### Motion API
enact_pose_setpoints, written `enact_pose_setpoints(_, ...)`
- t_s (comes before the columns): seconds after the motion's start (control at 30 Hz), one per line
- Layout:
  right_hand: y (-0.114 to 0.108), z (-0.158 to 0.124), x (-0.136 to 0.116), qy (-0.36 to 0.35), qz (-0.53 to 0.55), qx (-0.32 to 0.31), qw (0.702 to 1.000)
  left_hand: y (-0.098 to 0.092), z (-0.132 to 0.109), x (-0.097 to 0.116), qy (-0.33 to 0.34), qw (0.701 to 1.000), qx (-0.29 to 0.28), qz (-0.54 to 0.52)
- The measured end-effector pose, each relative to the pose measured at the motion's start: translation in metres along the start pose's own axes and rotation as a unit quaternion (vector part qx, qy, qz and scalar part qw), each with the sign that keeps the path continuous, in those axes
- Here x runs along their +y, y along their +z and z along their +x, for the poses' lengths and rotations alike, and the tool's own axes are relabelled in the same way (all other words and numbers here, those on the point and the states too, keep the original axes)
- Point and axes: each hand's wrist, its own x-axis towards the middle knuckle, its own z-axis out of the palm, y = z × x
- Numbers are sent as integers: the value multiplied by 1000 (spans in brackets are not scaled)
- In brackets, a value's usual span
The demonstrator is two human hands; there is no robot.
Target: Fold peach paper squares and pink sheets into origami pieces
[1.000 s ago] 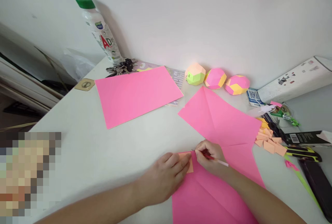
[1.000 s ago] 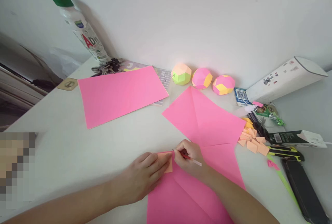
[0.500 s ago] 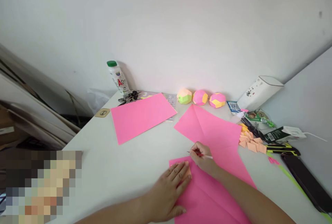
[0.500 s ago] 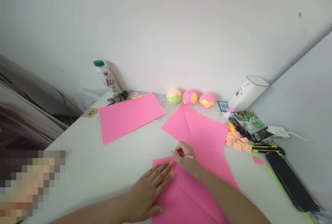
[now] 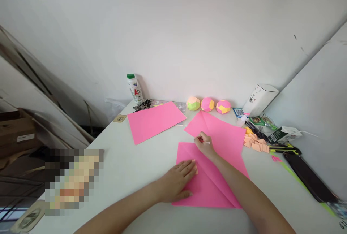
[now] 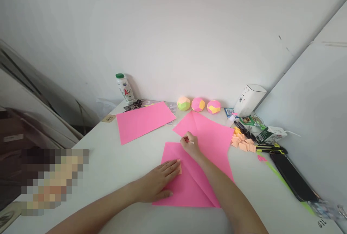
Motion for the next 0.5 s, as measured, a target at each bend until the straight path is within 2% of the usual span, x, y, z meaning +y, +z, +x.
enact_pose_setpoints(0.2, 8, 9, -4, 16, 25, 22, 999, -5, 2, -4, -22, 1000, -2, 14)
enact_pose_setpoints(0.37, 10, -4, -8, 37, 45, 32, 998, -14, -4, 6, -26, 999, -23, 1)
enact_pose_setpoints(0.5, 15, -19, -13, 42, 44, 32, 998, -12, -8, 16, -29, 999, -46, -4)
